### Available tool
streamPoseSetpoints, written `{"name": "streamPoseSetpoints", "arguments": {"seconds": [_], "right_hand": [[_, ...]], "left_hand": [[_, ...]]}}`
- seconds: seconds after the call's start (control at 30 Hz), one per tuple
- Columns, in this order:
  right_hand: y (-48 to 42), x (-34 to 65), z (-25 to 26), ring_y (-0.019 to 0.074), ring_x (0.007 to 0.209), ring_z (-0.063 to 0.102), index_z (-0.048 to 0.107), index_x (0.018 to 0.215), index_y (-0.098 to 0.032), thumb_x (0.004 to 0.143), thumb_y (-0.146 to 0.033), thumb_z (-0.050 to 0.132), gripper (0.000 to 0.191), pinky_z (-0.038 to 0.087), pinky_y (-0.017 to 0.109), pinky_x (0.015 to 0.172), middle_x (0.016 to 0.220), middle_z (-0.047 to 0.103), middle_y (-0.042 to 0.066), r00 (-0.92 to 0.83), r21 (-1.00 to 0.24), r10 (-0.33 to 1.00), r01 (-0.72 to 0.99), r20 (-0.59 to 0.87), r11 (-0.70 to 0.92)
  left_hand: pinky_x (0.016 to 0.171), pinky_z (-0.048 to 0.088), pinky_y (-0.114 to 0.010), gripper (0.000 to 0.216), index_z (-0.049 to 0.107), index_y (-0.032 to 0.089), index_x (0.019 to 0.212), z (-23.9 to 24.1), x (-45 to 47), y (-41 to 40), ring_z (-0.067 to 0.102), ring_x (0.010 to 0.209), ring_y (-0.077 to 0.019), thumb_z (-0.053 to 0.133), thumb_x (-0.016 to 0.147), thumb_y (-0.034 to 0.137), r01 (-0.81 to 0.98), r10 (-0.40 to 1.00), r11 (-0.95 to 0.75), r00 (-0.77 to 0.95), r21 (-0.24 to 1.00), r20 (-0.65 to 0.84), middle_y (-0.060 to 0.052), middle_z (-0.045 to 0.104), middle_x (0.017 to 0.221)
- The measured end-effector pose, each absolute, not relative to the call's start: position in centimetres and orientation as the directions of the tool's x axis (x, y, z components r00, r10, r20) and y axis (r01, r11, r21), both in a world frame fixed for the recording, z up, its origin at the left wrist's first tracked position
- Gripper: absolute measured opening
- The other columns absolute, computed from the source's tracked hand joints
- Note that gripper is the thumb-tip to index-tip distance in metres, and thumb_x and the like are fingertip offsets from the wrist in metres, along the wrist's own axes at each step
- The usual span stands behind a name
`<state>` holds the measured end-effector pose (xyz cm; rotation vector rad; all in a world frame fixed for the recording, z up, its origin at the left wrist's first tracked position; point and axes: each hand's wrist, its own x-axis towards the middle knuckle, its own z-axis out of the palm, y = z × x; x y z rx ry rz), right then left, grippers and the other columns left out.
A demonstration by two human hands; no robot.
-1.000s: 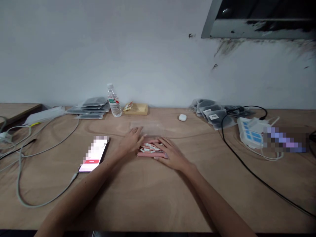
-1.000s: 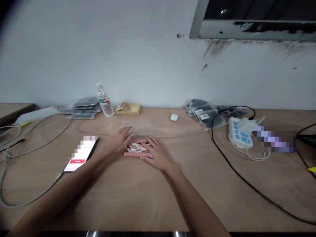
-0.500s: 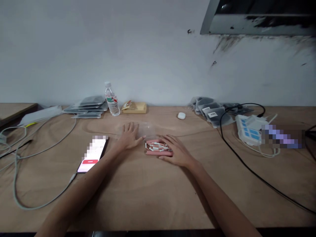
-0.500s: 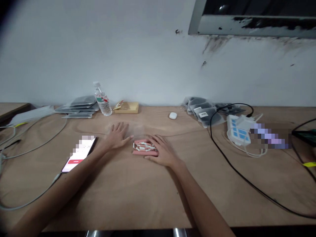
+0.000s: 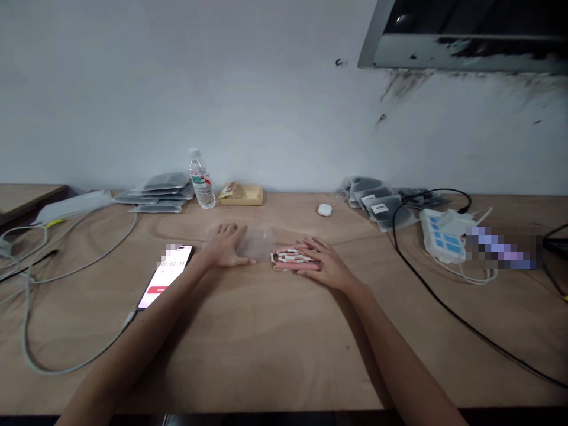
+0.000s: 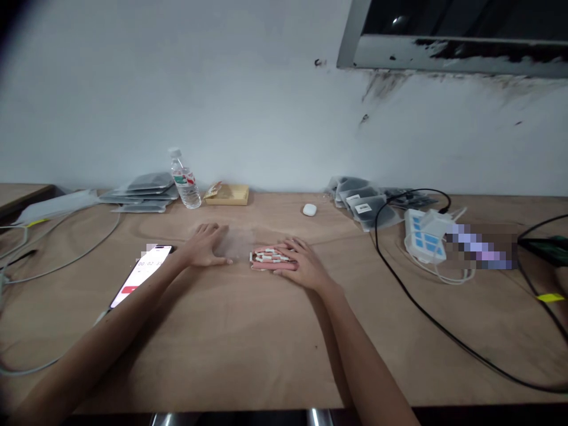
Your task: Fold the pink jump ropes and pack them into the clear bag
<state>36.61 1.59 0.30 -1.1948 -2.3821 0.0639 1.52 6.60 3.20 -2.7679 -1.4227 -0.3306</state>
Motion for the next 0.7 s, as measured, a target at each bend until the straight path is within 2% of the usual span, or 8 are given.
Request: {"name": "streamPoseSetpoints", "arguments": {"seconds": [0.1,0.23,0.33,0.5,0.7], "right_hand": [[1.8,36.9,0.0,0.0372,0.139,0.046,0.061,0.139,-0.028,0.083,-0.049,0.075,0.061,0.042,0.058,0.112,0.145,0.058,0.010,-0.483,-0.269,0.777,0.749,0.404,0.605],[1.9,36.9,-0.6,0.0367,0.139,0.047,0.063,0.137,-0.027,0.083,-0.052,0.075,0.061,0.042,0.057,0.113,0.147,0.056,0.012,-0.459,-0.298,0.781,0.743,0.424,0.599],[2.0,36.8,-0.9,0.0377,0.138,0.047,0.065,0.134,-0.027,0.080,-0.053,0.077,0.061,0.041,0.058,0.113,0.145,0.057,0.012,-0.441,-0.320,0.783,0.738,0.438,0.594],[2.3,36.9,-1.1,0.0364,0.136,0.050,0.066,0.133,-0.030,0.081,-0.051,0.076,0.057,0.044,0.058,0.111,0.143,0.059,0.010,-0.448,-0.319,0.764,0.720,0.464,0.616],[2.2,36.6,-1.0,0.0376,0.134,0.052,0.069,0.129,-0.029,0.079,-0.049,0.078,0.054,0.044,0.059,0.110,0.140,0.062,0.012,-0.457,-0.308,0.750,0.713,0.477,0.630]], "left_hand": [[0.107,0.036,-0.052,0.103,0.042,0.015,0.146,3.3,1.9,6.2,0.048,0.123,-0.0389,0.060,0.071,0.084,0.765,0.769,-0.634,0.609,0.114,0.194,-0.019,0.053,0.128],[0.111,0.031,-0.053,0.106,0.031,0.015,0.154,3.3,2.7,5.5,0.045,0.130,-0.0394,0.061,0.075,0.079,0.723,0.727,-0.681,0.652,0.112,0.215,-0.021,0.048,0.142],[0.111,0.032,-0.054,0.107,0.027,0.016,0.157,3.4,2.9,5.3,0.046,0.130,-0.0394,0.063,0.076,0.076,0.720,0.727,-0.683,0.650,0.126,0.221,-0.020,0.048,0.144],[0.112,0.033,-0.053,0.108,0.029,0.012,0.155,3.5,3.0,5.1,0.047,0.130,-0.0394,0.064,0.076,0.076,0.737,0.742,-0.664,0.632,0.122,0.224,-0.021,0.050,0.144],[0.111,0.034,-0.052,0.098,0.032,0.017,0.153,3.5,3.0,5.1,0.048,0.131,-0.0371,0.062,0.079,0.074,0.725,0.736,-0.672,0.634,0.150,0.237,-0.018,0.049,0.148]]}}
